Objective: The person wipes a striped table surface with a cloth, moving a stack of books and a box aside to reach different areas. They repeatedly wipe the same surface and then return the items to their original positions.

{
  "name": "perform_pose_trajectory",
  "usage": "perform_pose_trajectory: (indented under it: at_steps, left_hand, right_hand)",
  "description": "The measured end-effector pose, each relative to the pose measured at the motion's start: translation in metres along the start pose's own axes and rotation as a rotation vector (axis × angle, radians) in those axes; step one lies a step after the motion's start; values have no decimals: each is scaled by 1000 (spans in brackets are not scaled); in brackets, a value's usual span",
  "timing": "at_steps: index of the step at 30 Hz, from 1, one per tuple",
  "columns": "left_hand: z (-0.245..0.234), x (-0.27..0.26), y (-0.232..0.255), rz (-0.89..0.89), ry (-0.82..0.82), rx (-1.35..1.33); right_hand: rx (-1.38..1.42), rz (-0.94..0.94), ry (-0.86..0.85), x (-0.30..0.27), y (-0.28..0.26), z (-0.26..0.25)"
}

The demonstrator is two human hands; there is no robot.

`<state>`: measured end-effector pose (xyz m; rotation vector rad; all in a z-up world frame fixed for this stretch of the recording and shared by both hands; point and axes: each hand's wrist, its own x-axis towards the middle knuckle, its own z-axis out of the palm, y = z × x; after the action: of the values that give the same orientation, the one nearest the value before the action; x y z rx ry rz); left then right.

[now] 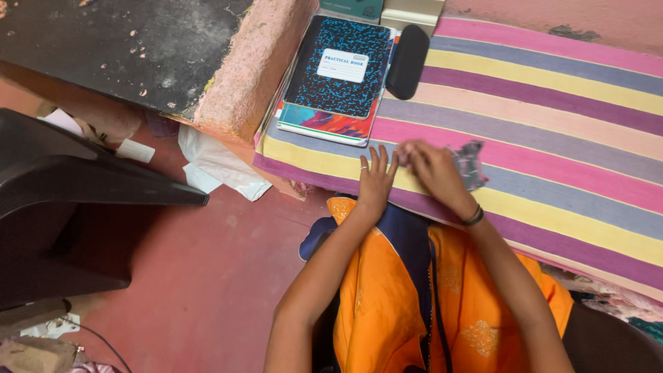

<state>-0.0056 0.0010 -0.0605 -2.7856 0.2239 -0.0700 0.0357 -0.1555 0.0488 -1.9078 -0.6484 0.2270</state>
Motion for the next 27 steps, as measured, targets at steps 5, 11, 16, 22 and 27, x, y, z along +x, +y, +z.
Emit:
perform_pose_trajectory:
  at_steps: [5,11,16,22,27]
  left_hand:
    - [-10,5,-3,-32,14,-93]
    - [-22,1,-15,10,-61,-118]
    - [-32,1,-20,10,-91,-171]
    - [-30,3,-20,-2,-110,-195]
    - [-26,2,-18,-19,-89,-262]
  right_hand:
    - [447,-62,141,96,28,-14]
    - [-446,-105,383,176,57,-6]
    - [-573,-145,505,173,92,30]
    - [-668,-238,562,150,111,29]
    - [-783,-11,446,89,95,2]
